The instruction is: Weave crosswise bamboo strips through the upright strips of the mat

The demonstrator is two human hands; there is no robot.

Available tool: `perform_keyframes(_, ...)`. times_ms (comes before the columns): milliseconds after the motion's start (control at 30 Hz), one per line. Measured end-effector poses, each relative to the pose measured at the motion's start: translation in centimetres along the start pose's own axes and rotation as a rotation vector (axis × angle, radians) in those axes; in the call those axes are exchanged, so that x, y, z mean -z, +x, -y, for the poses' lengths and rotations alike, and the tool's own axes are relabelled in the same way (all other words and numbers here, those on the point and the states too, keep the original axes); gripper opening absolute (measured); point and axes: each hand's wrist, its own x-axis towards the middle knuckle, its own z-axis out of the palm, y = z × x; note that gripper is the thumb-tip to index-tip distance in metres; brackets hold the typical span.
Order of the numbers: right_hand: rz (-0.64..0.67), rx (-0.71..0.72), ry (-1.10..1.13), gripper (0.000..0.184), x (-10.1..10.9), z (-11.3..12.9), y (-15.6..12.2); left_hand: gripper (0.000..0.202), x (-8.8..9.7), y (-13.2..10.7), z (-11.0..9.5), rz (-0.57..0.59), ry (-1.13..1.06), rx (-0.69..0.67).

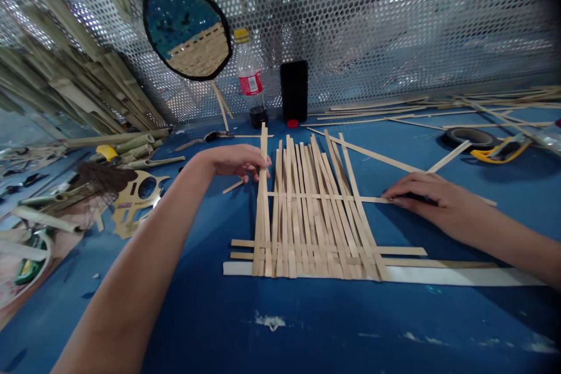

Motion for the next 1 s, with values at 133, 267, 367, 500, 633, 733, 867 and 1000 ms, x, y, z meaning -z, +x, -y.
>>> perform_keyframes(133,-0.001,0.006,0.014,0.034,-0.1,-0.1,-0.2,0.028,-0.5,-0.4,-0.1,-0.021,-0.05,0.009)
perform_keyframes(267,0.006,0.011,0.009,0.035,-0.3,-0.5,-0.2,0.027,-1.5,-0.3,-0.6,-0.051,-0.125,0.015)
perform_keyframes(367,0.009,0.011,0.003,0.037,-0.3,-0.5,-0.2,0.02,-2.3,0.2,-0.6,-0.091,-0.168,0.051)
perform_keyframes(500,0.014,0.003,-0.003,0.037,-0.2,-0.2,-0.3,0.023,-3.1,1.0,0.1,-0.182,-0.188,0.09)
perform_keyframes(633,0.0,0.032,-0.01,0.037,-0.3,-0.4,-0.4,0.024,-4.3,0.7,0.3,-0.311,-0.172,0.085)
perform_keyframes(733,0.007,0.033,-0.007,0.038,-0.4,-0.5,-0.3,0.024,-5.0,-0.1,-0.1,-0.366,-0.133,0.103)
perform_keyframes(867,0.004,0.041,0.002,0.04,-0.5,-0.4,-0.1,0.024,-5.2,-1.1,-0.3,-0.347,-0.067,0.137)
perform_keyframes(1000,0.003,0.041,0.003,0.039,-0.4,-0.1,-0.1,0.024,-4.8,-1.6,0.5,-0.314,-0.027,0.155)
